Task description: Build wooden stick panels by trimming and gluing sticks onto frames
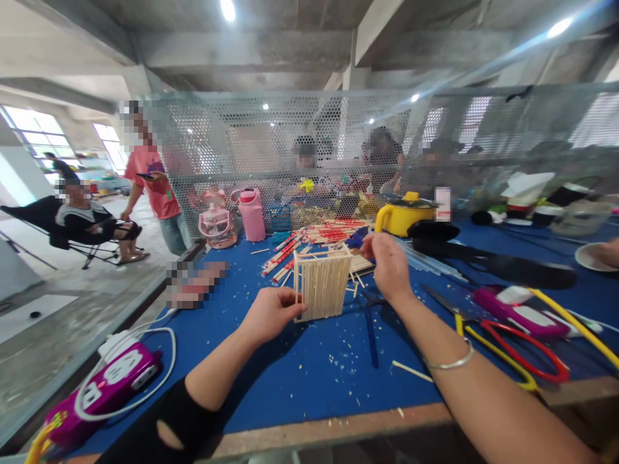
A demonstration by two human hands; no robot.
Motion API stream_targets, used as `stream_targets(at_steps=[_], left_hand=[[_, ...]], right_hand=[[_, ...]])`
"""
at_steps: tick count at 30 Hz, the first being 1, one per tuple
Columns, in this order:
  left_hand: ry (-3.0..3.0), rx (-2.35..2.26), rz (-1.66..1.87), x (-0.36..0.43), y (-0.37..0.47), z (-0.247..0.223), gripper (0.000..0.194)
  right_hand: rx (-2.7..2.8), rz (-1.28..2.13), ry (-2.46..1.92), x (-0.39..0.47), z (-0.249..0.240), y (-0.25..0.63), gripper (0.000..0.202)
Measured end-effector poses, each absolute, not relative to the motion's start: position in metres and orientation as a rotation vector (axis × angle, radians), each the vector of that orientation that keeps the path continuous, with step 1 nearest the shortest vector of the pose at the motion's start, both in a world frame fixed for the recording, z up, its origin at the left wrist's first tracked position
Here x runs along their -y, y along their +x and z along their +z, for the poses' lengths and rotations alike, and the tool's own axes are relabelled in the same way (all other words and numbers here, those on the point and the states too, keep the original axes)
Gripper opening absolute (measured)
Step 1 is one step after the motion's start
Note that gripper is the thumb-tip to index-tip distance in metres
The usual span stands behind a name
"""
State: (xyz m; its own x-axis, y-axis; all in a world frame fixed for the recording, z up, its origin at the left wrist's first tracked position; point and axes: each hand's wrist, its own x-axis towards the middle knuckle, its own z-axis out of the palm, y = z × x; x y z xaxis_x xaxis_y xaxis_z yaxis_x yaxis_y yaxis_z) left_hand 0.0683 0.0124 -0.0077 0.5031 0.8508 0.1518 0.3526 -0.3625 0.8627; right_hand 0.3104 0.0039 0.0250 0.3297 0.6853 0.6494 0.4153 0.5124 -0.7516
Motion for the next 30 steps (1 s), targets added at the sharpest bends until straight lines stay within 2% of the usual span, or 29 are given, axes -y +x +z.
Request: stream_targets(at_steps=[5,10,17,30], left_hand=[[1.829,-1.007,0.783,-0.014,0.068,-0.01,0.021],[1.689,-0.975,0.77,-0.015,0.07,-0.01,0.025],[1.533,-0.893,0.711,-0.01,0.072,-0.008,0.022],[1.703,-0.965,1.003,-0.019,0.07,-0.014,0.012]], right_hand=[[1.451,0.655,-1.186,-0.006,-0.007,0.296,0.054],[1.437,0.85,-1.169,-0.002,-0.004,0.289,0.054],[1.426,0.9,-1.058,-0.002,-0.004,0.281,0.04],[1.455,0.858,-0.97,0.001,-0.002,0.277,0.047]])
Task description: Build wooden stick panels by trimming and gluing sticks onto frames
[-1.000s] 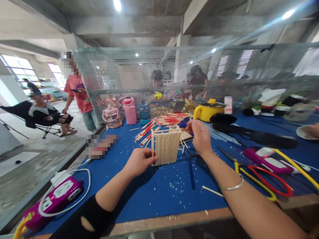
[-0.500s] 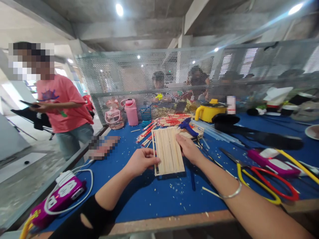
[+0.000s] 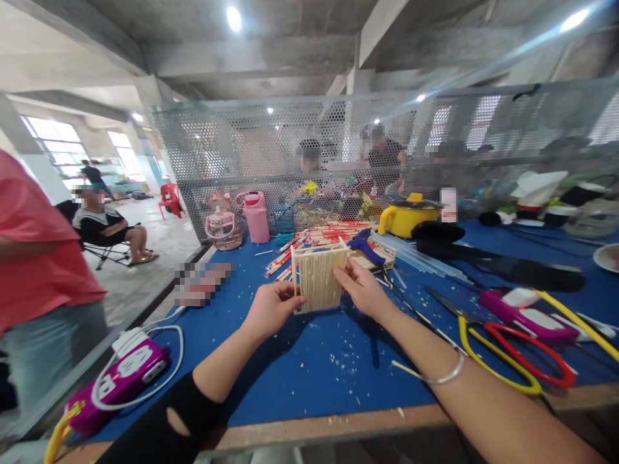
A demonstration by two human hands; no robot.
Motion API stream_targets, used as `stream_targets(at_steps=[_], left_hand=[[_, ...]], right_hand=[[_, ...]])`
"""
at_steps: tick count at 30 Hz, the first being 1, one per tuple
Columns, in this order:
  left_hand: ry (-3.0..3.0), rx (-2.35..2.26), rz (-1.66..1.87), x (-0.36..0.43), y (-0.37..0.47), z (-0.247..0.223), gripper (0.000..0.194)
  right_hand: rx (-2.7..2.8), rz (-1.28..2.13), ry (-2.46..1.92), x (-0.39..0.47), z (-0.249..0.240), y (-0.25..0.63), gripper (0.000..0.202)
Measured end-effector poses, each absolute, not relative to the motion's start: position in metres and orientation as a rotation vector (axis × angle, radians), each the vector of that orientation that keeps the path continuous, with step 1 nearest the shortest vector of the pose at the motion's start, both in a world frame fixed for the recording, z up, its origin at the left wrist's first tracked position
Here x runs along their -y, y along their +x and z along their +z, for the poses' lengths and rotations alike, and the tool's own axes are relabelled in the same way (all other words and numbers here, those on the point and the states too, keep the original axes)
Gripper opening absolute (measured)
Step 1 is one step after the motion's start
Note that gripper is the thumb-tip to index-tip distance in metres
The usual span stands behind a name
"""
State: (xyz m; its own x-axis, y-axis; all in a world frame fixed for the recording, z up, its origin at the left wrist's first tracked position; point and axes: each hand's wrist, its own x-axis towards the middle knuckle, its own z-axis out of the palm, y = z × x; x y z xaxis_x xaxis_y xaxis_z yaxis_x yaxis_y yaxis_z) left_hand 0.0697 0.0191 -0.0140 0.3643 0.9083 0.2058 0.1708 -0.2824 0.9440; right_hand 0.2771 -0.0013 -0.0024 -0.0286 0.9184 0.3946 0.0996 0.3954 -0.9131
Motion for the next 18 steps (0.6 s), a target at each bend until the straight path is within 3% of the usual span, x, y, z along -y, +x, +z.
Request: stream_targets(at_steps=[7,18], left_hand=[[1.615,-0.918,0.911,-0.014,0.07,-0.008,0.028],[1.342,-0.885,0.998,-0.013,0.071,0.002,0.028]], right_hand=[[1.421,0.953,-1.021,-0.007,-0.012,0.28,0.04],[1.396,1.069,-1.061,-0.003,-0.009,0.278,0.039]])
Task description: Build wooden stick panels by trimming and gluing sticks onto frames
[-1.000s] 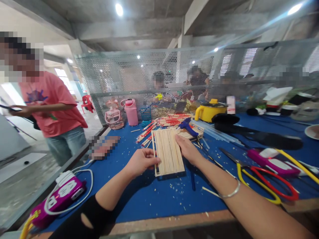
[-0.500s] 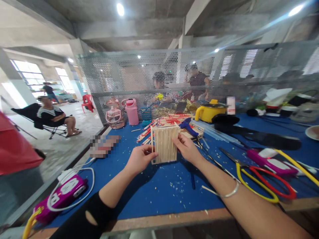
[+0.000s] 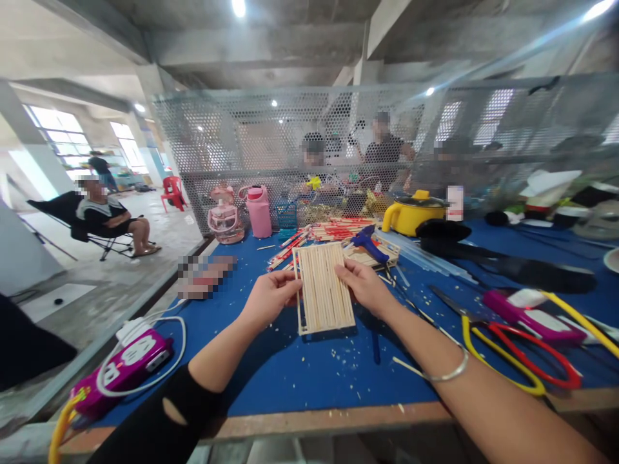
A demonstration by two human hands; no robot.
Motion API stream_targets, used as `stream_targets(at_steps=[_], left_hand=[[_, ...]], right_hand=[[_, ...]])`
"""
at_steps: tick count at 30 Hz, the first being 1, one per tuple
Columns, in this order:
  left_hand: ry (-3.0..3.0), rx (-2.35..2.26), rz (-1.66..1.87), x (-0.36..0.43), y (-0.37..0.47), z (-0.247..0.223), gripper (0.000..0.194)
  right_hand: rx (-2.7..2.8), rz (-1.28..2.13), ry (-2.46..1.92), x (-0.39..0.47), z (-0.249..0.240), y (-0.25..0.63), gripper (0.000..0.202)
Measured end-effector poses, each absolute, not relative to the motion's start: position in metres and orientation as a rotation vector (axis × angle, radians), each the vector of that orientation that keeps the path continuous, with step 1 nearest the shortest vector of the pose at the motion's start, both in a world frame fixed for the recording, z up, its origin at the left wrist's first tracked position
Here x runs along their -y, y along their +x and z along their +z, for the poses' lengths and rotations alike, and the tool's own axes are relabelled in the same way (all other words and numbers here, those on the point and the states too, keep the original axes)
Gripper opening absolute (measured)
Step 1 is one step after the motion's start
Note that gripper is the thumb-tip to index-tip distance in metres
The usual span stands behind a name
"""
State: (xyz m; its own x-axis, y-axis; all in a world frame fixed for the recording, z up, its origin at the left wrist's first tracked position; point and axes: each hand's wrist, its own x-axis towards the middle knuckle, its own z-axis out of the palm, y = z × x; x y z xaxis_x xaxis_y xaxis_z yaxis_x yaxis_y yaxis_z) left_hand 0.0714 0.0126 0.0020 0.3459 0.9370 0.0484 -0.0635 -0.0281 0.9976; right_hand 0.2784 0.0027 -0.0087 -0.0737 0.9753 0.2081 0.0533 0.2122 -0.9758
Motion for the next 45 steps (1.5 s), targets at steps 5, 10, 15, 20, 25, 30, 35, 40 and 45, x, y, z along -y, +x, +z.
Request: stream_targets(at_steps=[5,10,15,20,25,30,35,40,45], left_hand=[[1.337,-0.866,1.016,-0.01,0.072,0.005,0.027],[1.342,-0.848,1.017,-0.008,0.072,0.005,0.026],[1.348,-0.883,1.062,-0.007,0.07,0.009,0.024],[1.318,-0.899,1.192,-0.01,0.066,0.013,0.03],[1.341,-0.912,1.266,-0.012,0.065,0.013,0.034],[1.354,-0.917,1.261,-0.009,0.066,0.014,0.035],[1.353,-0.929,1.259,-0.009,0.066,0.014,0.034],[1.315,-0.893,1.152,-0.012,0.066,0.011,0.035],[1.309,-0.86,0.99,-0.009,0.069,0.011,0.036]], right_hand=[[1.402,1.088,-1.023,-0.001,-0.007,0.279,0.036],[1.4,1.102,-1.015,0.0,-0.006,0.279,0.037],[1.426,1.095,-1.016,0.001,-0.003,0.279,0.037],[1.463,1.108,-1.022,0.006,0.0,0.272,0.04],[1.501,1.094,-1.029,0.008,-0.002,0.27,0.038],[1.526,1.07,-1.021,0.008,-0.003,0.271,0.038],[1.519,1.062,-1.065,0.01,0.001,0.268,0.041],[1.467,1.064,-1.109,0.007,0.004,0.268,0.034],[1.385,1.02,-1.168,0.0,0.0,0.276,0.034]])
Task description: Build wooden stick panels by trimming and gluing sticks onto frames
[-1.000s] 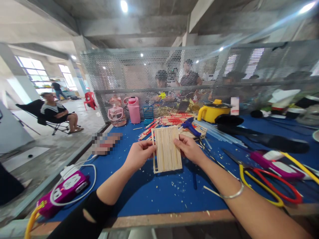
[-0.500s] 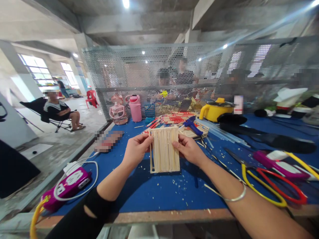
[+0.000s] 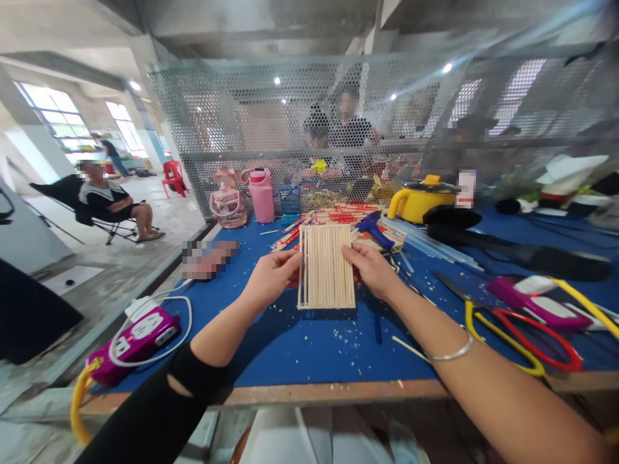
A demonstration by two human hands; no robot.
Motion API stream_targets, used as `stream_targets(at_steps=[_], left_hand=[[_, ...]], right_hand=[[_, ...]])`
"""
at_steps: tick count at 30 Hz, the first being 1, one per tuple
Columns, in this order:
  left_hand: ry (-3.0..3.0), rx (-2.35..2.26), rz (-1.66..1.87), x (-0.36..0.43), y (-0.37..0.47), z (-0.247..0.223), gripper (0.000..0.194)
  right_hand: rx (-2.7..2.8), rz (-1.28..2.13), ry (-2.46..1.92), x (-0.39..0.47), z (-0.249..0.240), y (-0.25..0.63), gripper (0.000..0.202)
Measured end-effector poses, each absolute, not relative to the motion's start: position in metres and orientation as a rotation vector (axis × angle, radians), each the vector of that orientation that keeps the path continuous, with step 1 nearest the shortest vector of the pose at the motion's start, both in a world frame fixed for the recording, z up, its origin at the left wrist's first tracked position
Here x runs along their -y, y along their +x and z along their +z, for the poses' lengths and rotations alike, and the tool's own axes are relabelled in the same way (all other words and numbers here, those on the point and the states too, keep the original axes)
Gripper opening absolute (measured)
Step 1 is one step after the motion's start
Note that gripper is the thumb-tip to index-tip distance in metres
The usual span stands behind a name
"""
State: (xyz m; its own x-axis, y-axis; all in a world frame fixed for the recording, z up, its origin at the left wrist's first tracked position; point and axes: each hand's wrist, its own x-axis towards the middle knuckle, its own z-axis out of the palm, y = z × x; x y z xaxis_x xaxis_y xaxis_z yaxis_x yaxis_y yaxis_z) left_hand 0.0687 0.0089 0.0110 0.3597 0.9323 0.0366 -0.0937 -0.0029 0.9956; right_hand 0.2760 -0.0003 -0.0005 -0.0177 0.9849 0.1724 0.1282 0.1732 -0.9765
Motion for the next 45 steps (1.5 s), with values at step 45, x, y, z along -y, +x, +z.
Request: stream_targets(at_steps=[45], left_hand=[[1.536,-0.85,0.791,-0.009,0.068,0.004,0.028]], right_hand=[[1.417,1.036,-1.1,0.003,0.002,0.278,0.033]])
